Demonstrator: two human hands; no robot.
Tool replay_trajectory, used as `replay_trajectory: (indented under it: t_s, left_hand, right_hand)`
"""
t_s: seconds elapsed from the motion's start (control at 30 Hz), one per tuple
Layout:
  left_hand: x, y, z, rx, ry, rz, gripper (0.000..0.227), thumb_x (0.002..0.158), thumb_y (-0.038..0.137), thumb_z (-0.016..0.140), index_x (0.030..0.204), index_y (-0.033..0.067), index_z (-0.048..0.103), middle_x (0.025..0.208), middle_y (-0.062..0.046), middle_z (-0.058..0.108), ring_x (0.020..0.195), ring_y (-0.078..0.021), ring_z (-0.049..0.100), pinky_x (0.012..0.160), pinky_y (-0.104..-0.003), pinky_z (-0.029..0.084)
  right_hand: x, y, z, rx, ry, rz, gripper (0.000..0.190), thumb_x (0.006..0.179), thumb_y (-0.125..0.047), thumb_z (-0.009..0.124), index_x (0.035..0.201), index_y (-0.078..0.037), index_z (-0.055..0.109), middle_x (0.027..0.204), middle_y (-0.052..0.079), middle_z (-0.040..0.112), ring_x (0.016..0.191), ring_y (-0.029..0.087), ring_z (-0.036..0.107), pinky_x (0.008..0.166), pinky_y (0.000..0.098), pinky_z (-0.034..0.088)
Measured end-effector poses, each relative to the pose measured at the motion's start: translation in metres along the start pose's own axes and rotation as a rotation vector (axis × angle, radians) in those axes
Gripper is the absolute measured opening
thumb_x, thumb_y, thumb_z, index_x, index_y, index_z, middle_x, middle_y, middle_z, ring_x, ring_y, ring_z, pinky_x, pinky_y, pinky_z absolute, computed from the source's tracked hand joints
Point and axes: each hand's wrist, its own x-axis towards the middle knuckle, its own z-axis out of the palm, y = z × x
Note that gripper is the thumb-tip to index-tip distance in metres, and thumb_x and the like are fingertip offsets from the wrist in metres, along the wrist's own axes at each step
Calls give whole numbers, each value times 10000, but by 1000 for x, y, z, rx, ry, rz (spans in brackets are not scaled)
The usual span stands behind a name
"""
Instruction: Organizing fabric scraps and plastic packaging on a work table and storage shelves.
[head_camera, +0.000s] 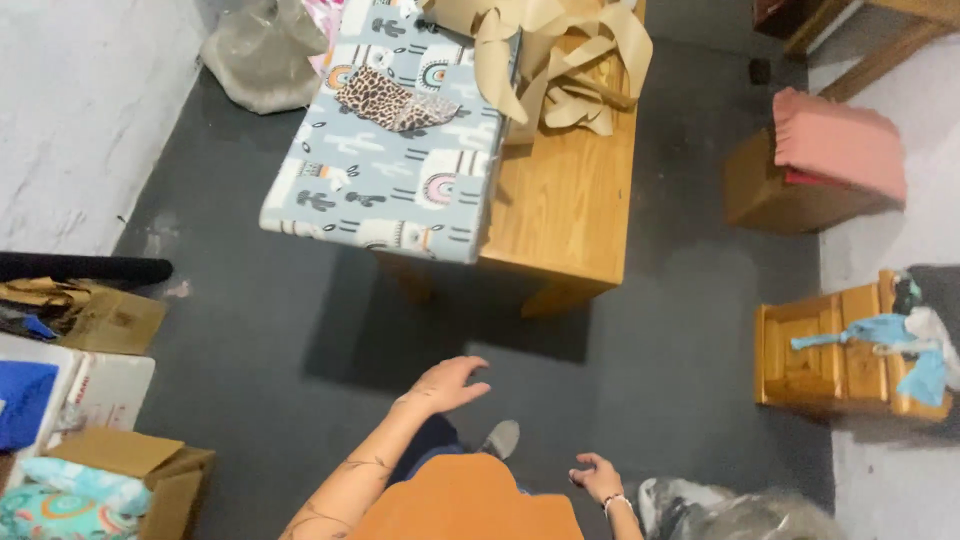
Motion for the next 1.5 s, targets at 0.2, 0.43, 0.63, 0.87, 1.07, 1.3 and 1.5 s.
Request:
replay_trajectory:
  t_s: [0.2,0.43,0.63,0.87,1.07,1.3,1.5]
  left_hand:
    - [24,139,-52,-244,74,255,391,900,358,645,1242,169,654,1083,-32,709,998,-162,678,892,-302,518]
    - [104,185,-125,-279,233,292,326,940,309,616,1208,133,673,1032,2,725,974,-136,684,901,-300,518]
    - [217,207,-148,-227,357,262,393,932,349,617,1240,107,654,1224,-58,676,1109,-215,646,956,-373,489]
    - [350,223,-169,168,370,227,430,895,359,623,1276,161,629,1379,-199,506,1318,-381,454,1045,-531,377]
    - [439,263,-217,387,598,54,464,898,321,664,1289,79,608,1497,-339,378,1398,-516,345,1160,-618,267]
    - [441,329,-181,95,809,-35,332,919,299,657,1198,121,630,1282,-170,559,1234,-339,500,1044,-476,403]
    - [431,307,-156,131,1115,-264,328,909,324,675,1171,128,678,1242,-155,611,1161,-358,586,961,-473,481]
  right_hand:
    - [51,-38,-84,29,49,-103,350,798,-309,758,1122,-176,745,738,11,825,734,101,761,831,242,532]
    - [56,-181,-139,-41,30,-169,351,857,-323,637,1186,-222,705,759,-67,730,952,131,696,962,275,467]
    - [93,-264,-203,-96,44,-472,279,863,-287,625,1118,-256,734,901,-42,798,815,100,737,864,234,529]
    - [109,-349,-306,-44,99,-471,277,907,-308,603,1122,-197,739,974,-7,777,908,145,716,893,292,530]
    - [211,-349,-391,-273,-61,-622,281,913,-267,576,1151,-203,711,958,-8,769,884,132,731,881,278,548]
    - [307,-386,-518,-436,-138,-758,237,892,-251,642,1112,-235,729,917,-26,788,823,118,754,846,256,551]
    - [324,-489,-568,-540,-134,-879,245,928,-229,640,1159,-209,721,992,73,774,927,238,735,876,368,558]
